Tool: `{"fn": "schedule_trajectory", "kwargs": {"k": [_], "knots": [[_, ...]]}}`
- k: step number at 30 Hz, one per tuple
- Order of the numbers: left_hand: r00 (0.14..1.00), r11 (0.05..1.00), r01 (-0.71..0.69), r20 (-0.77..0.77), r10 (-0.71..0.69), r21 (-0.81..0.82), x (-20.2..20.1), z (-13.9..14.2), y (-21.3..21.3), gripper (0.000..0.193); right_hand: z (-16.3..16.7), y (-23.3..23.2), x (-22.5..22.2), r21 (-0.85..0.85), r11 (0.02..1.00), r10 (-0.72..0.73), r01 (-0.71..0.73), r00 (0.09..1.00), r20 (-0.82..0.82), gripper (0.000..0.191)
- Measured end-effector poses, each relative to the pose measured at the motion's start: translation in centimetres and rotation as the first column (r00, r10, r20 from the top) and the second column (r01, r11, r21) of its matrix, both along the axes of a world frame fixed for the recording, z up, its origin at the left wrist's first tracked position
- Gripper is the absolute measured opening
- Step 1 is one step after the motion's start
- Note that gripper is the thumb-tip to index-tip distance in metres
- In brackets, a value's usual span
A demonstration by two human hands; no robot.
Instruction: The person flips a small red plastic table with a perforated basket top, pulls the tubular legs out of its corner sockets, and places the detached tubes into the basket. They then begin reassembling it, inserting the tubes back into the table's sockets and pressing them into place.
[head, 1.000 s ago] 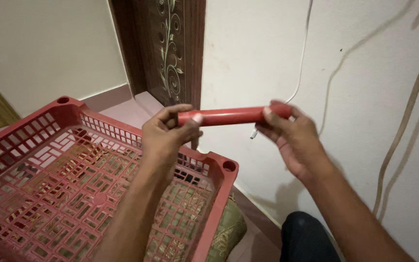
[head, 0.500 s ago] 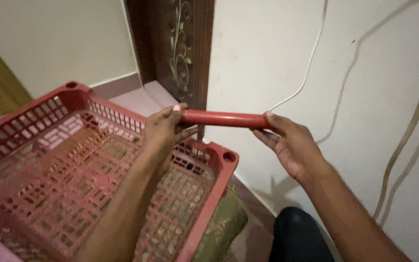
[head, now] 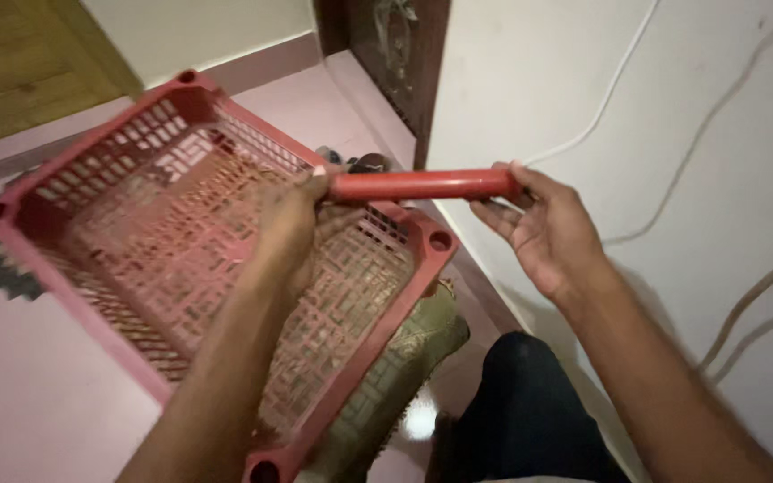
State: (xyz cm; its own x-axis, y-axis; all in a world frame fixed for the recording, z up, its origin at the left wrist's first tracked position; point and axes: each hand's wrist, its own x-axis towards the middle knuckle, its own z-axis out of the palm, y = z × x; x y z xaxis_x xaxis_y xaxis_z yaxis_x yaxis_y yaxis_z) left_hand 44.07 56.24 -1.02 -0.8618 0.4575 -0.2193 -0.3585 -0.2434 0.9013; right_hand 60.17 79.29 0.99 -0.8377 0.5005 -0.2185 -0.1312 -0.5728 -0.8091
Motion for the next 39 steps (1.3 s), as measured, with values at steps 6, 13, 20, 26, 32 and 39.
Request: {"fn": "schedule_trajectory", "kwargs": {"k": [6,13,20,26,32,39], "knots": [[0.977,0.985,-0.169,0.128,0.172,-0.035,2.3,8.5,-4.2,0.029,9.0,-2.9,-1.2,-0.052,0.99,0.14,-0.134,0.977,0.161,0.026],[0.885,0.92,-0.365,0.251,0.391,-0.145,7.8,18.8,-12.6,0.032,18.2,-9.2,-2.3,-0.061,0.949,0.311,-0.308,0.895,0.318,0.026],[0.766,0.801,-0.541,0.241,0.596,-0.258,14.0,21.7,-26.2,0.035,17.5,-21.0,-5.1,0.011,0.794,0.541,-0.608,0.715,0.443,0.021],[0.661,0.707,-0.65,0.252,0.707,-0.278,19.2,19.7,-39.6,0.043,14.5,-35.5,-5.8,0.115,0.617,0.683,-0.779,0.602,0.413,0.025],[0.467,0.485,-0.755,0.157,0.87,-0.441,25.6,14.0,-53.7,0.05,13.6,-52.9,-6.0,0.238,0.368,0.732,-0.899,0.438,0.521,0.026],[0.043,0.112,-0.905,0.172,0.984,-0.411,32.7,8.9,-62.8,0.053,13.0,-69.3,-5.5,0.283,-0.102,0.675,-0.954,0.142,0.724,0.038]]}}
